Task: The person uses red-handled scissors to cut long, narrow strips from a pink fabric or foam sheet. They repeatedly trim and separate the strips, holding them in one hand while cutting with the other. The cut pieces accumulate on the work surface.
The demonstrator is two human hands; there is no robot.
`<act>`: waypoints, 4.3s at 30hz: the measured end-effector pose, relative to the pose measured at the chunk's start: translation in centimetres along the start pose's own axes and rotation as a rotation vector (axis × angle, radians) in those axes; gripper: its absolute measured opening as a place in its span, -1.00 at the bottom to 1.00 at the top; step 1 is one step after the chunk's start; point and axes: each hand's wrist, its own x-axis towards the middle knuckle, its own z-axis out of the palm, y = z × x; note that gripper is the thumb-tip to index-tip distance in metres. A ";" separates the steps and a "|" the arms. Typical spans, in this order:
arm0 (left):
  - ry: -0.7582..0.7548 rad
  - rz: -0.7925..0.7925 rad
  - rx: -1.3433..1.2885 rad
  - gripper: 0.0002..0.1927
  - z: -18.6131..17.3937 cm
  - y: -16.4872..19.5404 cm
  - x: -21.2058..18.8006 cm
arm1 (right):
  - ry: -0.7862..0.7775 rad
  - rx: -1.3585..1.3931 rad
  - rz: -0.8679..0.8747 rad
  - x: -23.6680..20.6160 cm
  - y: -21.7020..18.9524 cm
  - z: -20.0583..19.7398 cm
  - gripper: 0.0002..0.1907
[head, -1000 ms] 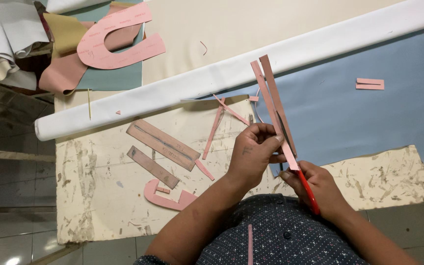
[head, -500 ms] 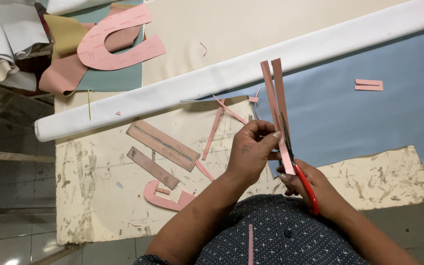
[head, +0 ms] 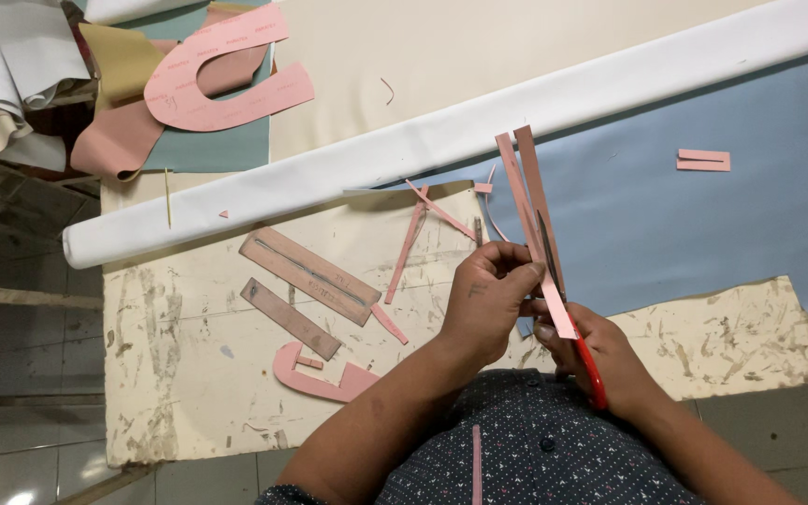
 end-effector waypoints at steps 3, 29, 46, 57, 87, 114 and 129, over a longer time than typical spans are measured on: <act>0.034 -0.022 0.057 -0.90 0.0 0.0 -0.1 | 0.001 0.078 -0.041 -0.2 -0.1 0.1 -0.51; 0.036 0.036 0.146 -0.87 0.2 1.0 -0.4 | -0.087 0.084 -0.081 1.0 1.5 -0.1 -0.43; 0.036 0.011 0.098 -0.87 0.5 0.4 -0.4 | -0.040 0.124 -0.056 0.6 1.2 -0.1 -0.50; 0.037 -0.009 0.116 -0.87 0.4 0.5 -0.4 | 0.025 0.038 0.050 0.1 0.1 0.0 -0.55; 0.151 0.232 0.275 -0.83 -3.6 3.2 1.8 | -0.322 -0.019 0.075 1.7 5.5 -6.8 -0.40; -0.047 0.113 0.120 -0.87 -2.5 1.2 0.4 | -0.079 0.057 -0.132 1.5 0.3 -2.8 -0.53; 0.030 0.178 0.265 -0.84 -3.1 4.2 1.3 | -0.346 0.075 0.104 3.0 2.5 -4.5 -0.43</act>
